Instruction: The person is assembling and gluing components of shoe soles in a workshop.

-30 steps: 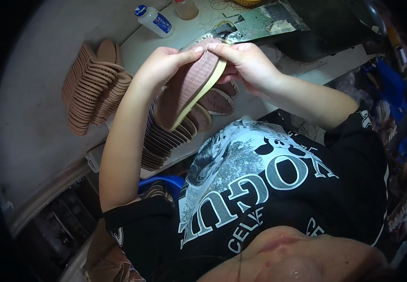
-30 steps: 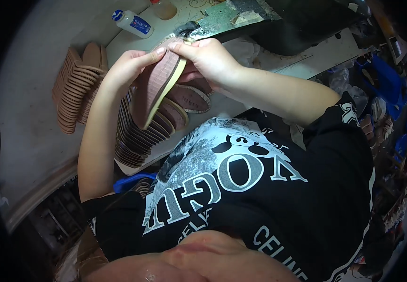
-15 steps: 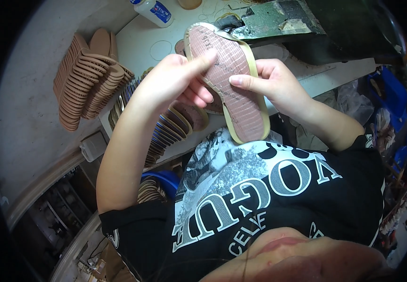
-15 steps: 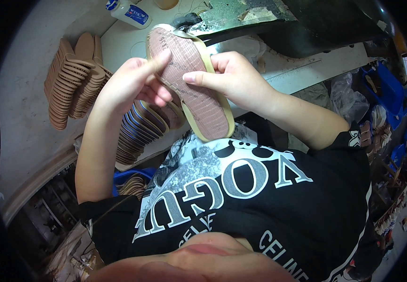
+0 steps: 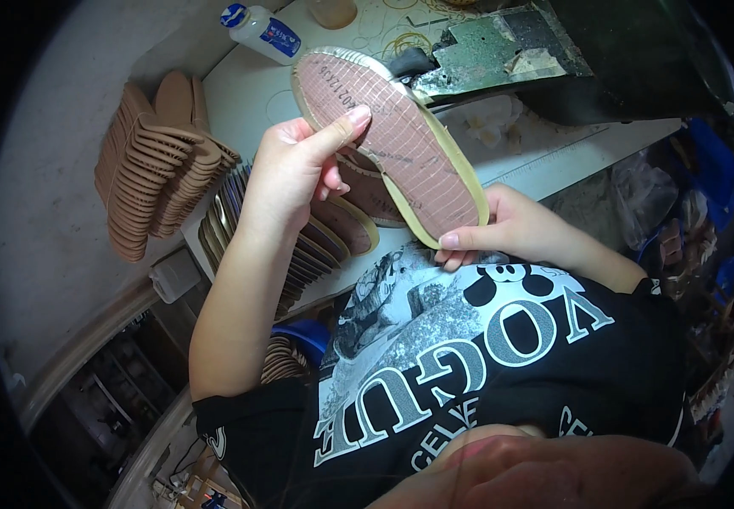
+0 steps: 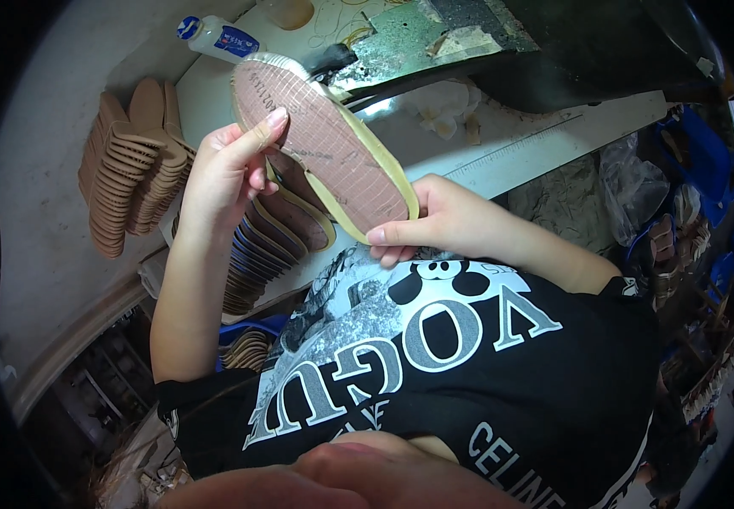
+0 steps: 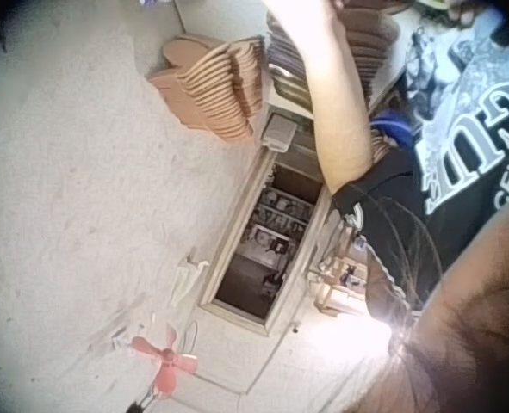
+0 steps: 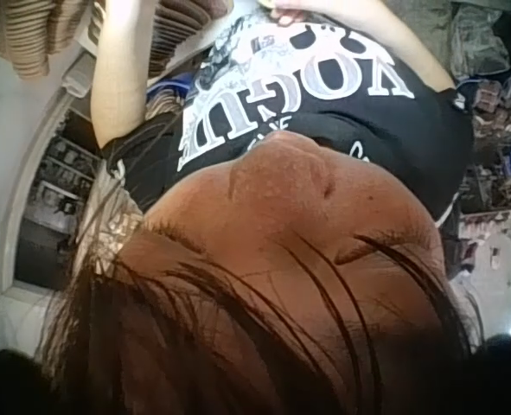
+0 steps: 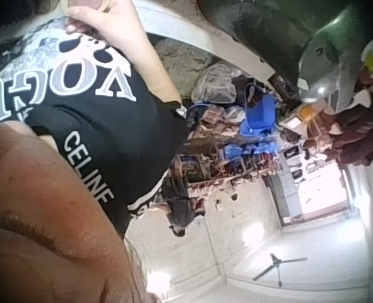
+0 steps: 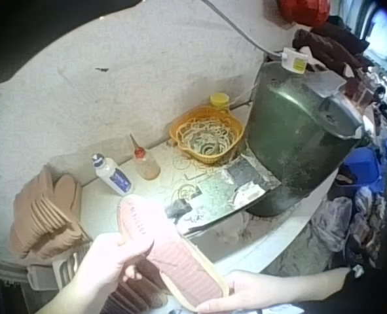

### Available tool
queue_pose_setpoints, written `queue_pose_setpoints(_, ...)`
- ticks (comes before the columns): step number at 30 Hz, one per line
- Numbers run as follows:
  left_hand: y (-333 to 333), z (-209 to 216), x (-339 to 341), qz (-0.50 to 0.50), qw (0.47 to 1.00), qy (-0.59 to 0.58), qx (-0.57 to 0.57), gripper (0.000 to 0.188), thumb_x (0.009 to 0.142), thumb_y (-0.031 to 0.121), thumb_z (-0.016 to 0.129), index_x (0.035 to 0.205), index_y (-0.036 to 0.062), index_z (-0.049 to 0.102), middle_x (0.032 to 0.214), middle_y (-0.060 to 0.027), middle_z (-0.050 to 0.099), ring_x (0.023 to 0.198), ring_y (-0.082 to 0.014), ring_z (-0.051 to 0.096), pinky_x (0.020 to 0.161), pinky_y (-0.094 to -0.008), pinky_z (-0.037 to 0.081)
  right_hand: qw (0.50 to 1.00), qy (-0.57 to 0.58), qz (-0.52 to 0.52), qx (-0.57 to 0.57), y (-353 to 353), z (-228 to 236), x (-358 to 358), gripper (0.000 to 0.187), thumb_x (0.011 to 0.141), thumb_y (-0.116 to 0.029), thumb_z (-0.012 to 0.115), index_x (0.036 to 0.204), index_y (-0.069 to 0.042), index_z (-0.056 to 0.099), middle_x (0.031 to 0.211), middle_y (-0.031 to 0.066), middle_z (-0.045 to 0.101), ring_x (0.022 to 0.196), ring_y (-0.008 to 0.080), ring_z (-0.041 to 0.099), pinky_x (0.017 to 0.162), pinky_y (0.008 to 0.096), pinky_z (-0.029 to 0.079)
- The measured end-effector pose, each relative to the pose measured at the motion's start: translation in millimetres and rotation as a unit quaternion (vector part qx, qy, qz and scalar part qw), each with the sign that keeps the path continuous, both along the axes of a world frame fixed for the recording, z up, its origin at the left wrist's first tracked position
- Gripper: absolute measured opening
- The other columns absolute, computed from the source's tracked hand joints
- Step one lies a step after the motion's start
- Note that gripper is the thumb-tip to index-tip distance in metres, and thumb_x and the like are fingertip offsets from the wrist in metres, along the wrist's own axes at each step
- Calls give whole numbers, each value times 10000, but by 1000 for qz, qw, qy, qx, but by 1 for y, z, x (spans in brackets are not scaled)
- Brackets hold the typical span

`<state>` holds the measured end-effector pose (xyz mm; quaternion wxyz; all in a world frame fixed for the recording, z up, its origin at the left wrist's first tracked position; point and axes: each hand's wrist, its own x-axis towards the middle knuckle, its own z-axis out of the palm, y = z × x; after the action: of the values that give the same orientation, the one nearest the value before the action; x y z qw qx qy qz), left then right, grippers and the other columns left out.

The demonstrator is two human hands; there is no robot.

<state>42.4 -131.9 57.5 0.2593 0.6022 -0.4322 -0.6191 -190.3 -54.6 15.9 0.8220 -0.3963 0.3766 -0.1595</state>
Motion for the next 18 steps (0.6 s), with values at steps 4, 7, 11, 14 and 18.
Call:
queue_pose_setpoints(4, -11, 5, 4, 8, 1000, -14, 7, 359, 806, 351, 725, 640, 83, 553, 420, 25, 469, 309, -41, 372, 390, -191, 436, 995, -46, -77, 33, 9, -1, 12, 256, 905, -177, 603, 1022, 49, 614, 871, 125, 677, 732, 135, 669, 666, 217, 530)
queue_pose_setpoints(7, -23, 8, 7, -16, 999, -47, -2, 467, 743, 454, 752, 678, 22, 587, 445, 3, 493, 325, -51, 402, 371, -175, 389, 985, -62, -156, 40, 8, 14, 20, 240, 916, -164, 573, 1004, 56, 606, 799, 135, 666, 643, 136, 658, 593, 217, 528)
queue_pose_setpoints(11, -59, 12, 15, -119, 981, -151, 5, 600, 706, 581, 722, 680, -6, 600, 474, -24, 526, 354, -69, 463, 350, -181, 350, 976, -80, -200, 22, -5, 26, 31, 236, 914, -204, 594, 966, 24, 630, 783, 114, 674, 645, 104, 654, 571, 183, 499)
queue_pose_setpoints(14, -84, 27, 20, -202, 913, -346, -73, 595, 767, 527, 689, 881, -54, 635, 748, -120, 641, 683, -182, 632, 583, -251, 498, 966, -105, -236, 11, -17, 27, 39, 246, 919, -222, 579, 957, 14, 634, 765, 107, 673, 642, 103, 652, 567, 184, 495)
queue_pose_setpoints(18, -100, 17, 23, -210, 726, -384, -531, 611, 764, 474, 697, 1112, -19, 598, 1127, -205, 586, 1130, -295, 527, 952, -358, 421, 957, -106, -270, 3, -26, 24, 46, 252, 922, -236, 570, 925, 6, 641, 768, 102, 675, 633, 106, 648, 570, 191, 496)
